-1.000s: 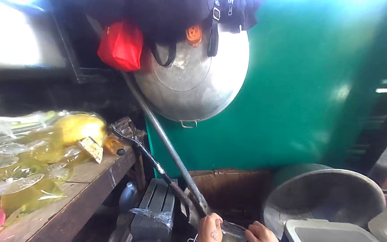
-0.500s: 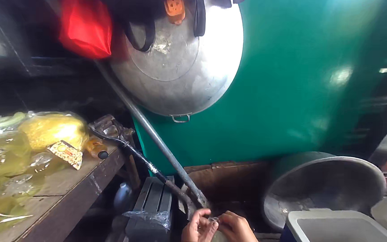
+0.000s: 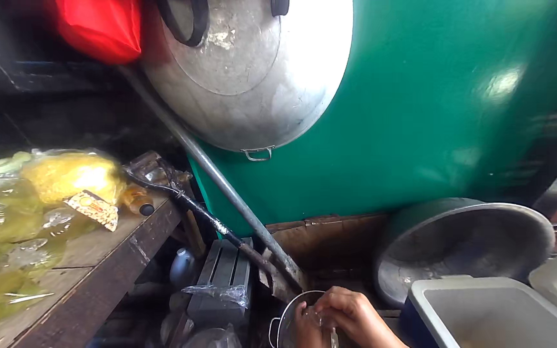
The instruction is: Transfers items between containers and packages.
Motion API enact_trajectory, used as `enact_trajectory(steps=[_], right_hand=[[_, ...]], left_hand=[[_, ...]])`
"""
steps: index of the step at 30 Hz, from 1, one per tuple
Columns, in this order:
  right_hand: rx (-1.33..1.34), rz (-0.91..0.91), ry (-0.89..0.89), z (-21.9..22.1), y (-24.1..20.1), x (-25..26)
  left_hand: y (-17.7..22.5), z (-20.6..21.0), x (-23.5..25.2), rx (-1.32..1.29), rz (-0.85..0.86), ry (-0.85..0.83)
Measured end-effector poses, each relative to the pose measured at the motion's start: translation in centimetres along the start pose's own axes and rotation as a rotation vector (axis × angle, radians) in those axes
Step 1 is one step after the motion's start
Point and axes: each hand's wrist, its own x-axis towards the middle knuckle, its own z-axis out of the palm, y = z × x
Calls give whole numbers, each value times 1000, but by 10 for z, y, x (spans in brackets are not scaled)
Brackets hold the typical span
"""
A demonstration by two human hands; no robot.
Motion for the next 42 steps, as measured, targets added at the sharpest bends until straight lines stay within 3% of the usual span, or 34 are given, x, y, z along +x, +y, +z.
enact_trajectory(steps=[2,6,9,13,17,23,25,28,30,34,36,39,42], right_hand=[[14,209,85,-4,-3,-7],[108,945,84,-10,-35,-21],[616,1308,74,20,-56,-35],[1323,1403,409,48,-50,-21],[1479,1537,700,64,-64,9],[1497,1466,961,91,-59,2],[1343,1398,958,97,-63,-1],[874,1296,693,93,-72,-9],[568,1225,365,74,-84,-13],[-169,903,-309,30,-105,2],[-421,812,-518,16,-123,16],[-523,624,-545,12,-123,15],[-476,498,-484,23,-98,-14]], left_hand=[[3,-4,3,34,-50,-36],[9,-15,9,98,-206,-226],[23,-24,6,176,-234,-268],[17,-18,-9,198,-120,22],[12,-30,-18,-60,-375,69],[10,-33,-14,-941,-943,168],[14,-38,-10,-1036,-1054,204],[7,-39,-17,-823,-873,103],[2,-36,-21,-600,-637,38],[4,-33,-17,-238,-95,-12],[1,-34,-12,-166,52,-42],[13,-42,-11,-103,-21,-11],[29,-48,-22,52,-263,-165]])
